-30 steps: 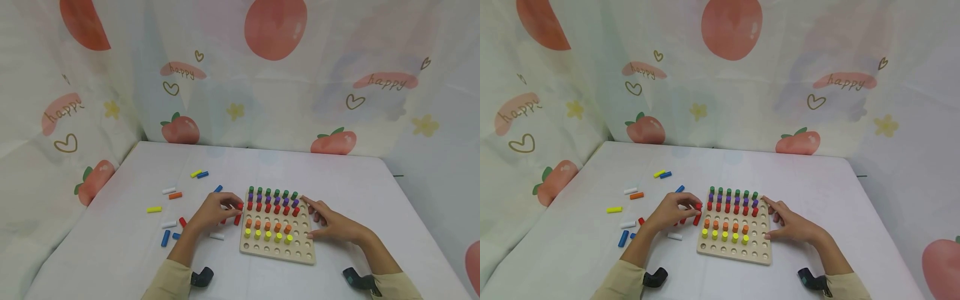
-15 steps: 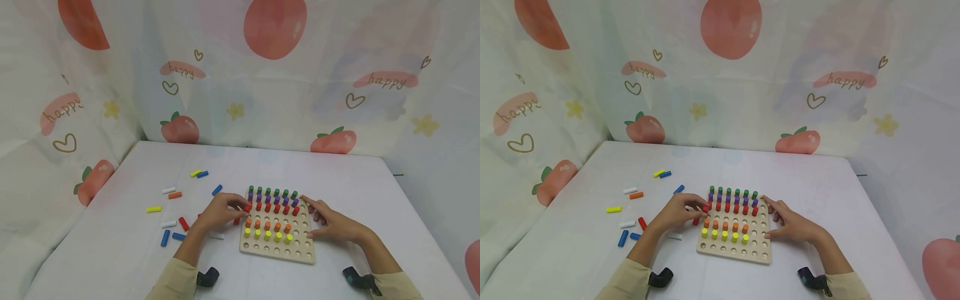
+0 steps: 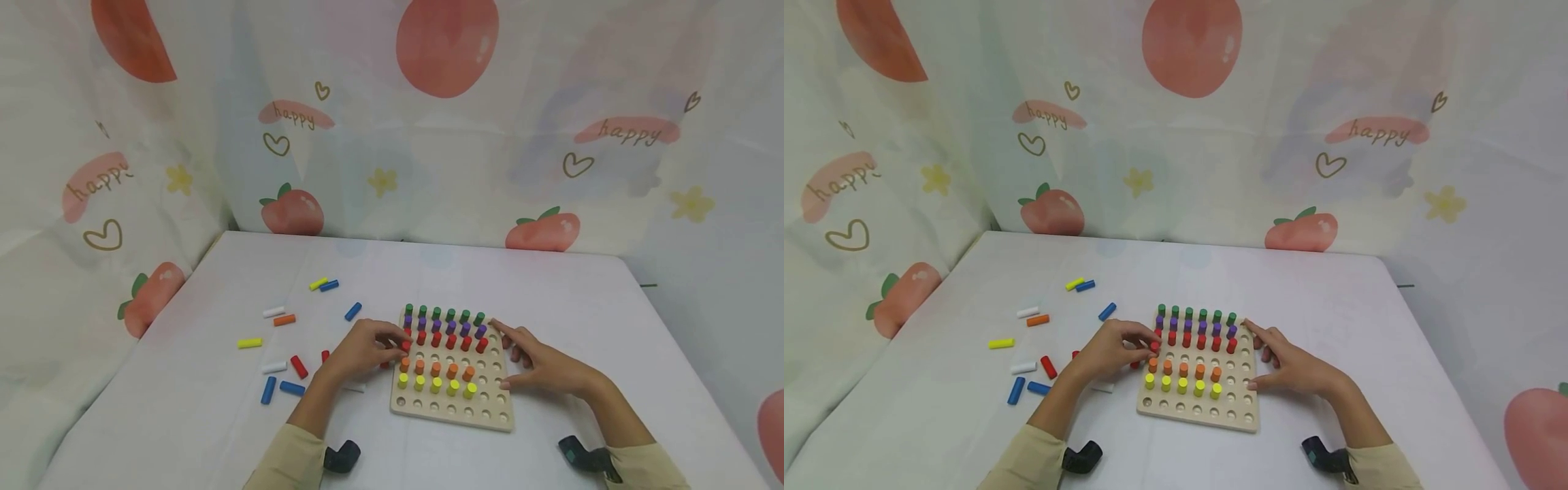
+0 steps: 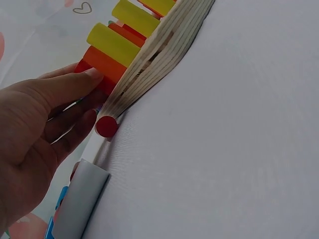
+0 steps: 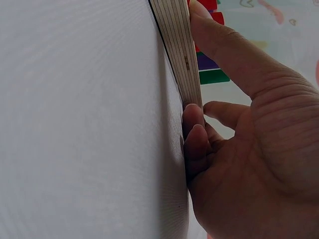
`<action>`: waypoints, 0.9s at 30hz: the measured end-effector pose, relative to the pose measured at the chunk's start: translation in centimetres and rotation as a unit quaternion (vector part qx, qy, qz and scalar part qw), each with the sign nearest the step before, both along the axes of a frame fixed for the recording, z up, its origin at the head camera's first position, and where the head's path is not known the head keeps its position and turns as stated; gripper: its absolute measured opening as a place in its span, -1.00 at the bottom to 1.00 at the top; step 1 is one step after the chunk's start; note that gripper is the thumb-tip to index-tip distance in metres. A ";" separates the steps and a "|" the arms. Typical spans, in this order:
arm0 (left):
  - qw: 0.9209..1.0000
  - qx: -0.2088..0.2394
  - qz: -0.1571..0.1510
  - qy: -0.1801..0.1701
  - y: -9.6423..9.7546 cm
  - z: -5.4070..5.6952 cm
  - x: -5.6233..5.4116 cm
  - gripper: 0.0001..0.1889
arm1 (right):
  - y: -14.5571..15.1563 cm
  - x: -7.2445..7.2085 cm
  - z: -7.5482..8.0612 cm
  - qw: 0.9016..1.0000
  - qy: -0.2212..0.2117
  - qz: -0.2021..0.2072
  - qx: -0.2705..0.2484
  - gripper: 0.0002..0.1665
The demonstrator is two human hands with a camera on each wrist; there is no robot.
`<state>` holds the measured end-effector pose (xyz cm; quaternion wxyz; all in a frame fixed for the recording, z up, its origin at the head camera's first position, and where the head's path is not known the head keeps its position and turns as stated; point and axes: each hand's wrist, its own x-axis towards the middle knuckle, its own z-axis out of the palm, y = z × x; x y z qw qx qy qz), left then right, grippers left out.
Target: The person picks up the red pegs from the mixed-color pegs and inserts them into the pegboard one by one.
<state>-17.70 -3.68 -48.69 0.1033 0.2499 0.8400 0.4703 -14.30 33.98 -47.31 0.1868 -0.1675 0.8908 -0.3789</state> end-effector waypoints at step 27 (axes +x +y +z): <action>0.999 -0.024 0.029 0.021 -2.3 0.1 0.2 -0.79 | -0.1 0.1 0.3 1.000 -0.004 0.003 -0.014 0.28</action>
